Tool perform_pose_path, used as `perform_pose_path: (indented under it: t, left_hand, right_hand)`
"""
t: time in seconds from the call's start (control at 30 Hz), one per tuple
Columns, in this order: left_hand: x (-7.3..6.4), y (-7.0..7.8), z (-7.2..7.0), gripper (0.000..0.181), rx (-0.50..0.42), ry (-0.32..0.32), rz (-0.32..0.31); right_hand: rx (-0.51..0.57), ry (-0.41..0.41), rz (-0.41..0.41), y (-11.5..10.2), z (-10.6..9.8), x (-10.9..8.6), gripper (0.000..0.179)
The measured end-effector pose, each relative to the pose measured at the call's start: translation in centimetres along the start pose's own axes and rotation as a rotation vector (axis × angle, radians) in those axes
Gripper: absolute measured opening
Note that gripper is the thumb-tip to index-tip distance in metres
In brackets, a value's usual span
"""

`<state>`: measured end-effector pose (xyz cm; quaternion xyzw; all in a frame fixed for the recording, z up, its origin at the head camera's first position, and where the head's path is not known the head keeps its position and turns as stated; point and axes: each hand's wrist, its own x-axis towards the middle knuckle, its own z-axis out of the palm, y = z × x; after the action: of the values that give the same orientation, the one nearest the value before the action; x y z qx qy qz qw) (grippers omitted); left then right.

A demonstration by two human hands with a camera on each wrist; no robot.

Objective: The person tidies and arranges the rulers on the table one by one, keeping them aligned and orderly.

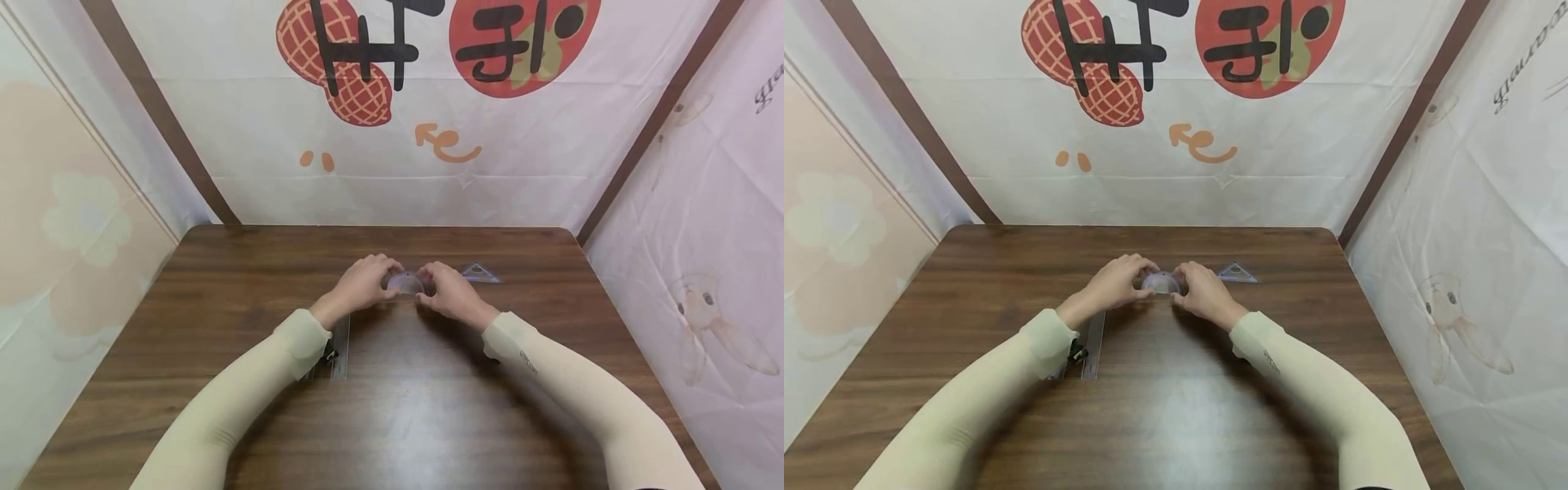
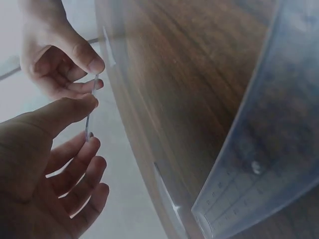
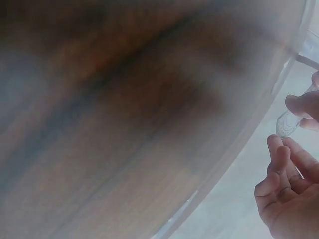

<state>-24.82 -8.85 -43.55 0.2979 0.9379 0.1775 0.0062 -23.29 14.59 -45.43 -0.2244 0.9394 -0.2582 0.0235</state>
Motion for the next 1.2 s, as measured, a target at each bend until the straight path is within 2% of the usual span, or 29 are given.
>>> perform_pose_path:
  t: [0.23,0.37,0.57,0.7,0.93,1.2]
  left_hand:
    - [-2.1,0.4,-0.4,0.045,0.040,0.028,0.055]
    - [-3.2,0.8,-0.3,0.046,0.044,0.057,0.046]
    - [-4.5,1.2,0.2,0.049,0.018,0.039,0.078]
    - [-5.4,1.4,0.4,0.050,0.025,0.051,0.086]
    - [-6.4,1.8,-0.1,0.049,0.024,0.058,0.119]
    - [-8.0,1.7,0.4,0.048,0.047,0.079,0.146]
  right_hand:
    - [-0.050,0.040,-0.072,-1.0,0.1,-1.2,0.038]
    - [-0.030,0.040,-0.119,-1.2,0.3,-2.1,0.039]
    - [-0.008,0.020,-0.142,-1.4,0.4,-3.4,0.038]
    - [0.007,0.020,-0.193,-1.6,0.6,-3.9,0.037]
    - [-0.001,0.006,-0.207,-2.3,0.2,-4.8,0.037]
    - [0.001,-0.039,-0.229,-3.1,0.8,-5.6,0.037]
